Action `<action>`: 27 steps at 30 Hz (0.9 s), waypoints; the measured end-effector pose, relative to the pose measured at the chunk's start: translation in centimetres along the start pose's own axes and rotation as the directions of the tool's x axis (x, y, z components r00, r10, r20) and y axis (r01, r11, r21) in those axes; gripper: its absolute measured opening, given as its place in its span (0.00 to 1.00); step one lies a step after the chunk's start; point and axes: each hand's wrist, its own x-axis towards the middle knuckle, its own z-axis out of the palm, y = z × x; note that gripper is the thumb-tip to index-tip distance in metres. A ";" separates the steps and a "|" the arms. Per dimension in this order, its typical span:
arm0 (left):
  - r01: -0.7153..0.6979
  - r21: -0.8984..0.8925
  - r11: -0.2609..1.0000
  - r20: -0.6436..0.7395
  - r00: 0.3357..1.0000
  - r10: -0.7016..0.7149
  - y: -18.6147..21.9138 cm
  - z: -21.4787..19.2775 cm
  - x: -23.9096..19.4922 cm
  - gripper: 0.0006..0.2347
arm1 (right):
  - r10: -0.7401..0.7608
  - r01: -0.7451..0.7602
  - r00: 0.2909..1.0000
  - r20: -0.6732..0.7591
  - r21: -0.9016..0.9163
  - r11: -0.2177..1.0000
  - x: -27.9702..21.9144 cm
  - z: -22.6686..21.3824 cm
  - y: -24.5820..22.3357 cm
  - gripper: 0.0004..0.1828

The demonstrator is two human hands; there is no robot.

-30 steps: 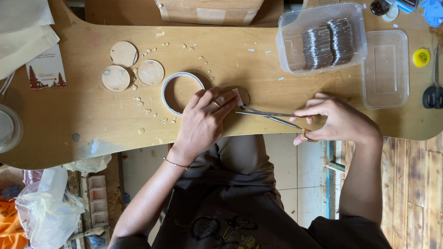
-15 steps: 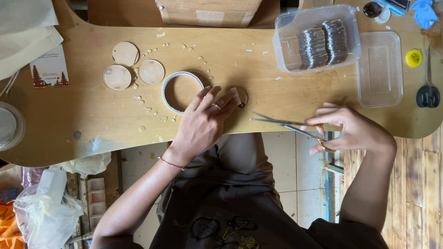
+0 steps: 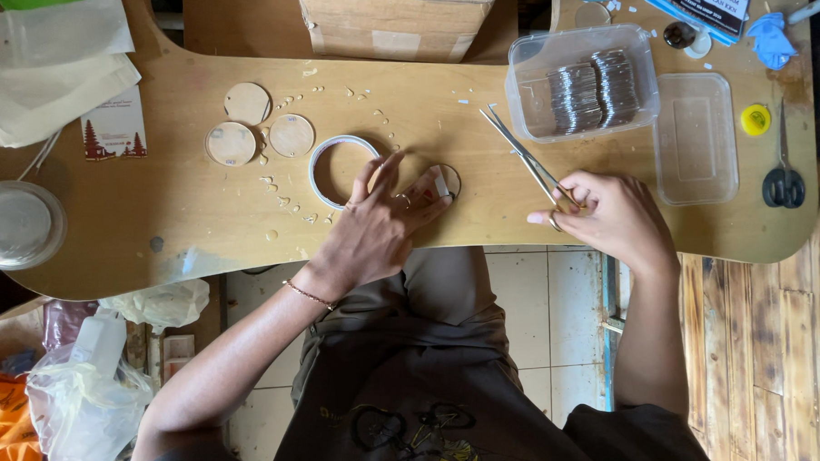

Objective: The person cuts small pieces of printed tape with scissors and applies them to round wooden discs on a workbench. The person repeats this process for several discs, placing each labeled disc into a clear plastic container.

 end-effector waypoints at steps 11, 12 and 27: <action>0.101 -0.282 0.954 0.089 0.993 -0.079 -0.5 -0.9 0.0 0.32 | 0.180 -0.182 0.983 -0.028 -0.132 0.974 1.7 -0.1 -5.2 0.21; 0.138 -0.361 0.922 0.083 0.990 -0.115 -0.5 -1.1 -0.1 0.31 | 0.188 -0.190 0.982 -0.029 -0.153 0.970 1.9 -0.1 -5.2 0.24; 0.401 -0.277 0.873 -0.137 0.883 -0.449 2.6 0.0 2.1 0.20 | 0.156 -0.160 0.964 -0.217 -0.002 0.987 2.4 4.8 -3.8 0.15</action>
